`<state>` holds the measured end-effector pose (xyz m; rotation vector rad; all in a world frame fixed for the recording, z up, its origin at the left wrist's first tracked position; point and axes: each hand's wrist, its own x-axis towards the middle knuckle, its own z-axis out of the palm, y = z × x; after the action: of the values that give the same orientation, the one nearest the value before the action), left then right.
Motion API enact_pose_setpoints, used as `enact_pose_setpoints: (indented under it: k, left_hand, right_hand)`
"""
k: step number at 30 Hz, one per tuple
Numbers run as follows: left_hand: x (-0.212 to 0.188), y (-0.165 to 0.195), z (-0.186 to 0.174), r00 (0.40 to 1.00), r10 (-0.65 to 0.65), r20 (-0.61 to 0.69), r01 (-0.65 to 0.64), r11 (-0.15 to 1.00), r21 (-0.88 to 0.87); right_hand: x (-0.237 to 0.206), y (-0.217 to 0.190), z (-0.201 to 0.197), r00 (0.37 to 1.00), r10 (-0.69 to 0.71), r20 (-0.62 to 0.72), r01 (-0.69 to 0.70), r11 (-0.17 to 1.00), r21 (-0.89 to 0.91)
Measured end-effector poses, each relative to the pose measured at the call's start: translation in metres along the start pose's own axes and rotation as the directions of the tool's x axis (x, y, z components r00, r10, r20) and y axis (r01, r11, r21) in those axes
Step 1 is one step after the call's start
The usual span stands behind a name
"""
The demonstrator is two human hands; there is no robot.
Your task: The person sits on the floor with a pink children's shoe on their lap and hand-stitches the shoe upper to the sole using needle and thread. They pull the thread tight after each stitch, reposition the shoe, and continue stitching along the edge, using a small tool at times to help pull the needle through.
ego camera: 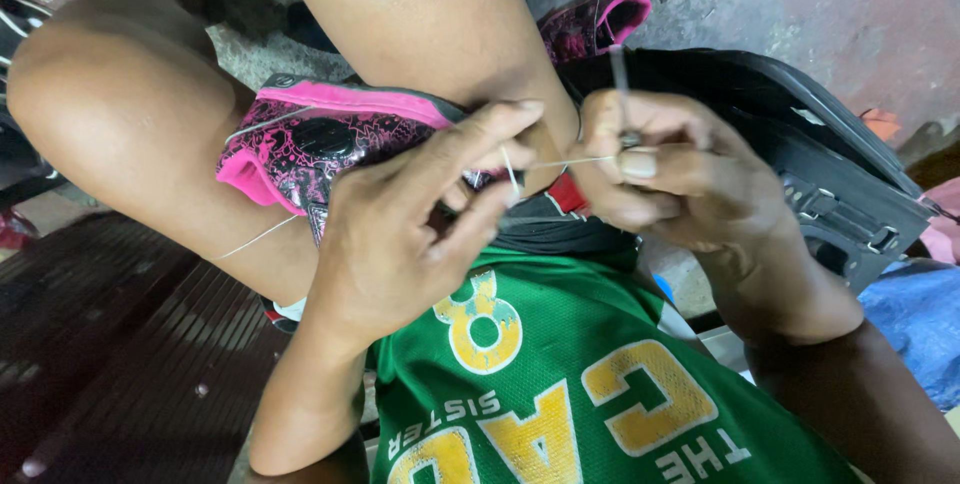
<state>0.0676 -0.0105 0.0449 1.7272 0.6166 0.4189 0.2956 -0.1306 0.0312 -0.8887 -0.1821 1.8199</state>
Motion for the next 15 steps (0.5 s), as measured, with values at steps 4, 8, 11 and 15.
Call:
enact_pose_setpoints:
  k: [4,8,11,15]
  left_hand:
    - [0.003,0.005,0.002,0.993,-0.111,0.04,0.102,0.978,0.181]
    - [0.004,0.009,0.004,0.996,-0.092,-0.019,0.094,0.984,0.151]
    - [0.004,0.01,0.003,0.987,-0.158,-0.007,0.158,0.977,0.141]
    - [0.007,0.014,0.0,0.993,-0.103,-0.062,0.11,0.985,0.13]
  right_hand:
    - [0.01,-0.004,0.022,0.982,-0.179,0.055,0.162,0.663,-0.731]
    - [0.024,0.003,0.032,0.943,-0.294,0.155,0.192,0.104,-0.976]
    - [0.027,-0.01,0.006,0.8,-0.43,0.419,0.329,-0.268,-0.905]
    - [0.026,-0.041,-0.036,0.761,-0.447,0.47,-0.337,-0.892,-0.302]
